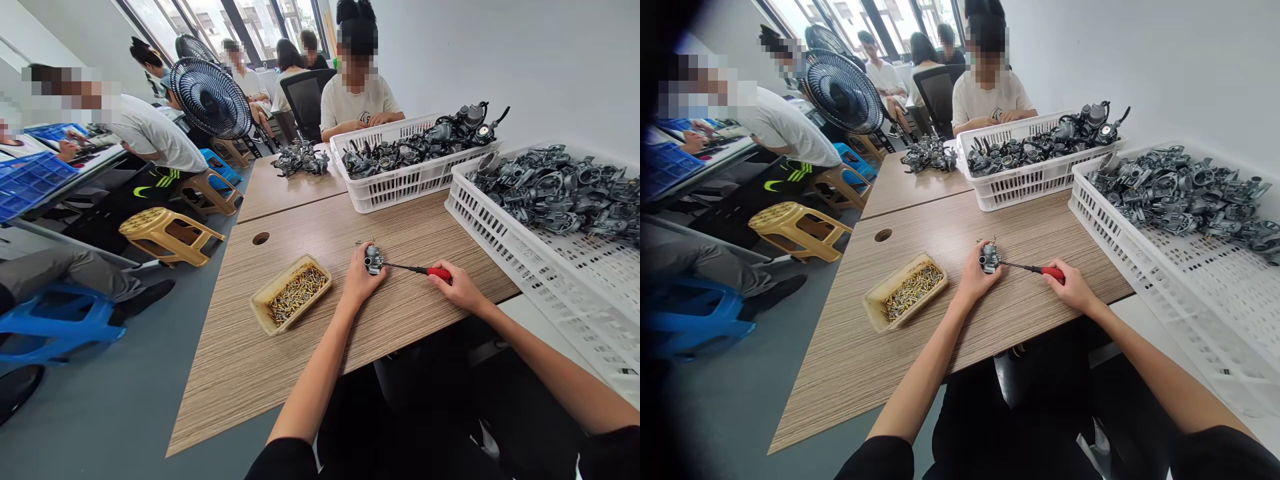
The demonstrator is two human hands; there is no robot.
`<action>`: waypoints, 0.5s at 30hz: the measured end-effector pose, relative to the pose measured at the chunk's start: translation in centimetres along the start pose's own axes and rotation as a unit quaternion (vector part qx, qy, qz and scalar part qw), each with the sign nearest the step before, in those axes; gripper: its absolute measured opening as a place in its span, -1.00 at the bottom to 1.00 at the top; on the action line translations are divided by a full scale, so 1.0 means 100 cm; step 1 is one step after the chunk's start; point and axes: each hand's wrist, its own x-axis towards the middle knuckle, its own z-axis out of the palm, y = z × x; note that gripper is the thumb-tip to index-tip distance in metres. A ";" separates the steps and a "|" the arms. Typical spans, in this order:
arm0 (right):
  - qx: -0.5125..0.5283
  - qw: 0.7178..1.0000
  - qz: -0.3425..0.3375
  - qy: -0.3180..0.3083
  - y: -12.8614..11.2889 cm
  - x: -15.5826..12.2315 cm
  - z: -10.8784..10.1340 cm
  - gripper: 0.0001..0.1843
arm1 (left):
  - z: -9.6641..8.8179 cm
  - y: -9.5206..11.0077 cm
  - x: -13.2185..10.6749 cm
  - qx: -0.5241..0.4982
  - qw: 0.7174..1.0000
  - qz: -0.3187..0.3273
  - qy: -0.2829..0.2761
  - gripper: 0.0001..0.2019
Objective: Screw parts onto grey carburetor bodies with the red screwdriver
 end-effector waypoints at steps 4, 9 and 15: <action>-0.005 1.000 -0.003 0.001 0.000 0.000 0.000 -0.67 | 0.000 0.000 0.000 -0.004 1.000 0.002 0.001 -0.30; -0.007 1.000 -0.007 0.003 0.001 0.000 0.000 -0.67 | 0.000 0.000 0.001 0.000 1.000 0.000 -0.001 -0.30; -0.001 1.000 -0.003 0.002 0.001 0.000 0.000 -0.69 | 0.001 -0.001 0.001 0.000 1.000 -0.001 0.002 -0.29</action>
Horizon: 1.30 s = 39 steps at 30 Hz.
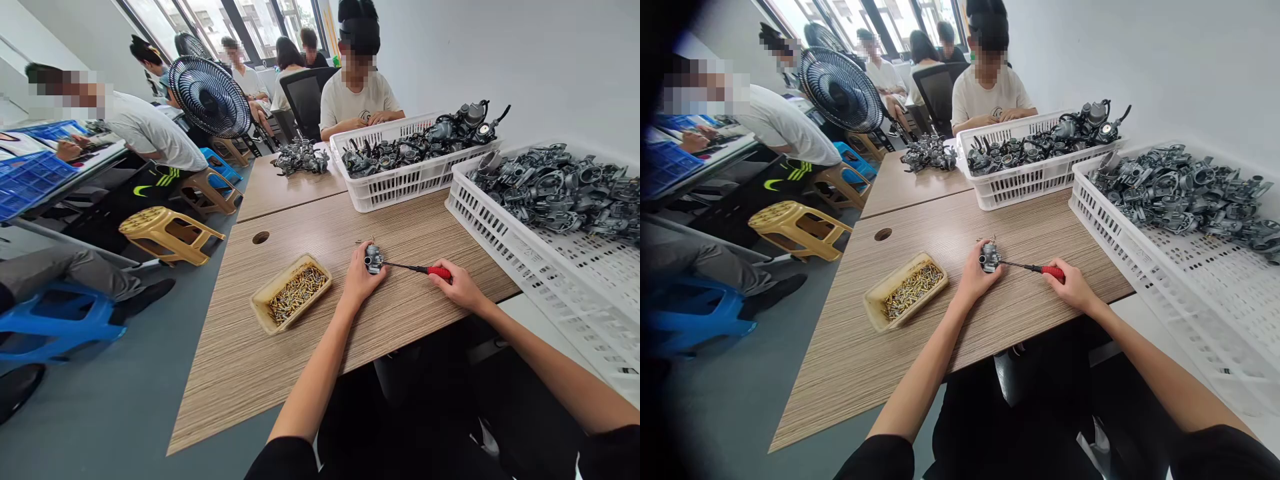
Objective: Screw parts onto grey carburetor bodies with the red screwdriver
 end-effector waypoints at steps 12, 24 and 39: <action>-0.008 1.000 -0.009 0.003 0.004 0.001 0.000 -0.70 | 0.001 -0.002 0.000 -0.001 1.000 0.008 0.001 -0.31; -0.004 1.000 -0.005 0.000 0.005 0.000 0.001 -0.69 | 0.000 0.000 0.001 0.004 1.000 0.014 0.003 -0.30; -0.004 1.000 0.000 0.000 0.002 0.000 0.000 -0.69 | -0.003 0.004 0.000 -0.003 1.000 -0.002 -0.006 -0.31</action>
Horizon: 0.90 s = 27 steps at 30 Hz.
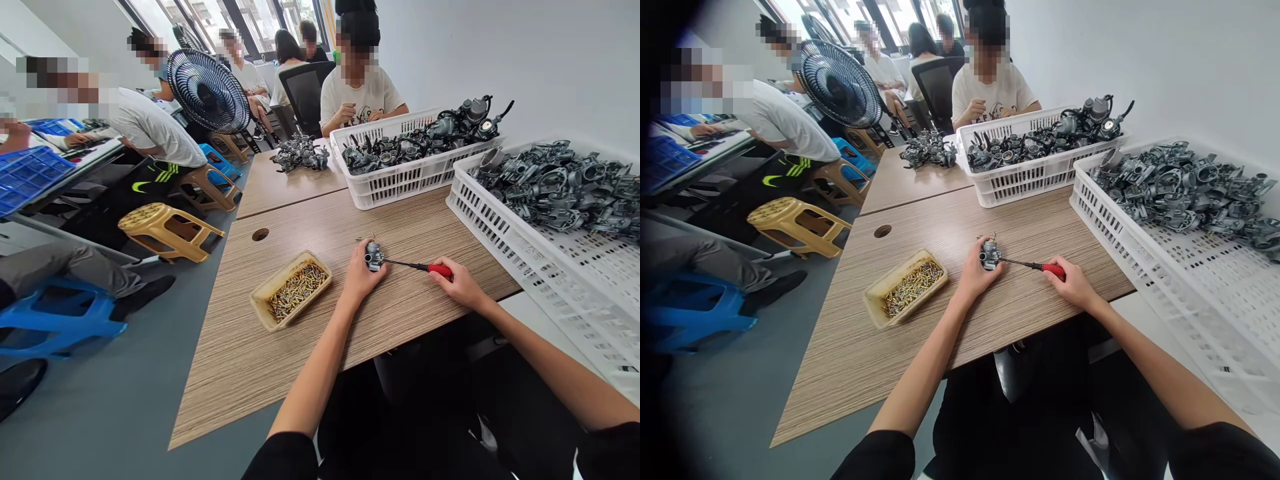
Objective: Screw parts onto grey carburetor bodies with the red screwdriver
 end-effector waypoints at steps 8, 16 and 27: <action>-0.003 1.000 0.001 0.001 0.001 0.000 0.000 -0.70 | 0.000 0.000 0.000 0.002 1.000 -0.004 -0.002 -0.30; 0.001 1.000 -0.002 0.000 0.002 0.000 0.001 -0.71 | 0.000 0.000 0.000 0.002 1.000 -0.005 -0.003 -0.30; 0.000 1.000 -0.006 0.002 0.003 0.000 0.001 -0.69 | 0.001 -0.001 0.001 -0.002 1.000 -0.001 0.002 -0.31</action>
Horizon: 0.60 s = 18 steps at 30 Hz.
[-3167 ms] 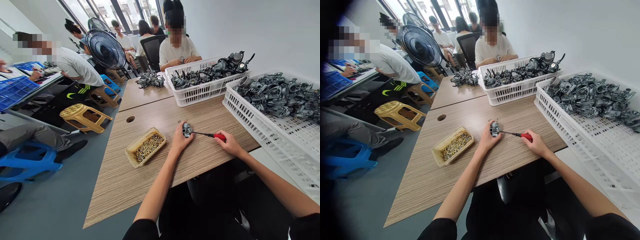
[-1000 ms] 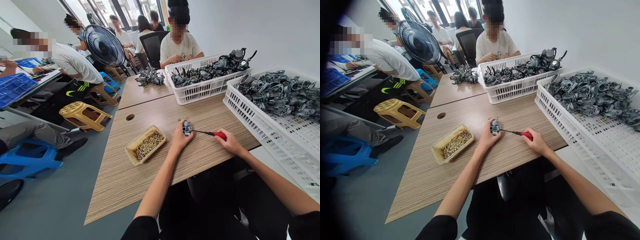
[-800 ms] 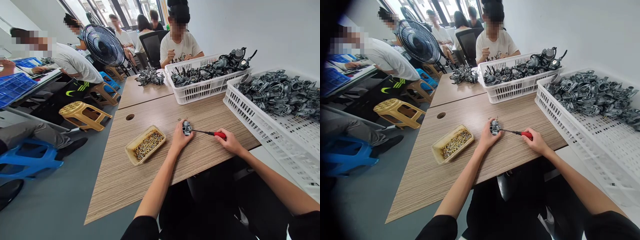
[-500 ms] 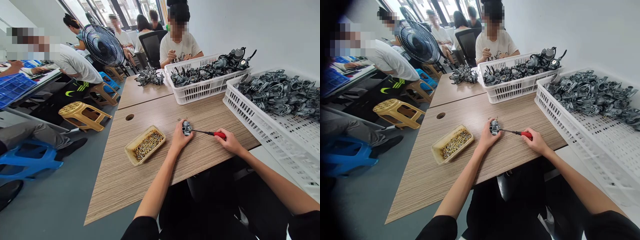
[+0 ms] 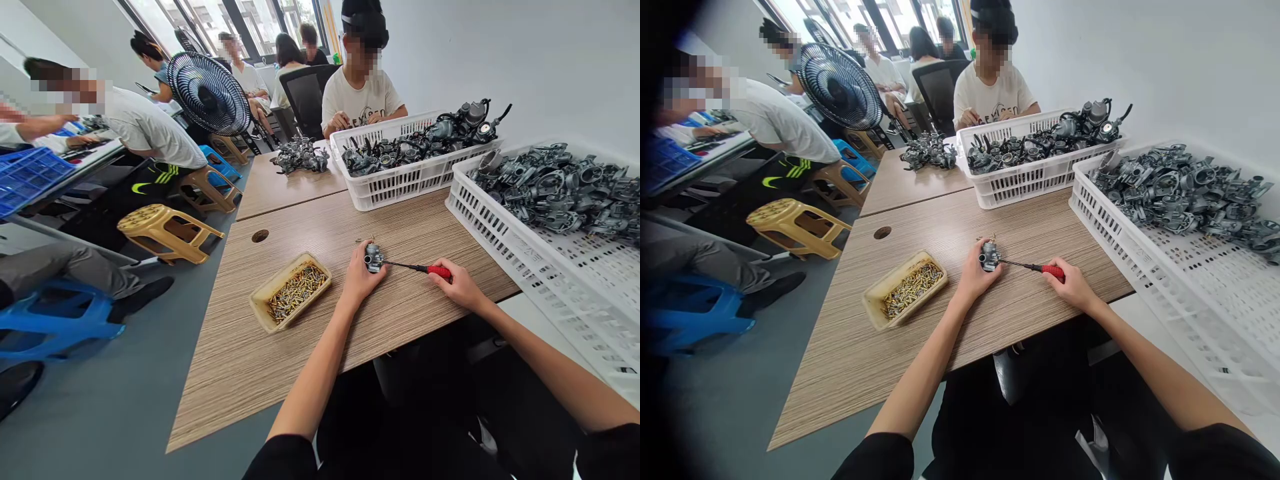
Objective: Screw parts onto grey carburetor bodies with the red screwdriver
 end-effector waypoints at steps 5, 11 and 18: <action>-0.002 1.000 0.002 -0.002 0.000 0.000 0.000 -0.69 | 0.001 0.000 0.000 0.000 1.000 -0.002 0.002 -0.30; 0.003 1.000 0.001 -0.001 0.000 -0.001 0.001 -0.70 | 0.000 0.000 0.000 -0.002 1.000 0.002 0.002 -0.31; 0.005 1.000 0.006 0.000 -0.003 -0.001 -0.001 -0.69 | 0.000 0.000 0.000 -0.001 1.000 -0.001 0.000 -0.30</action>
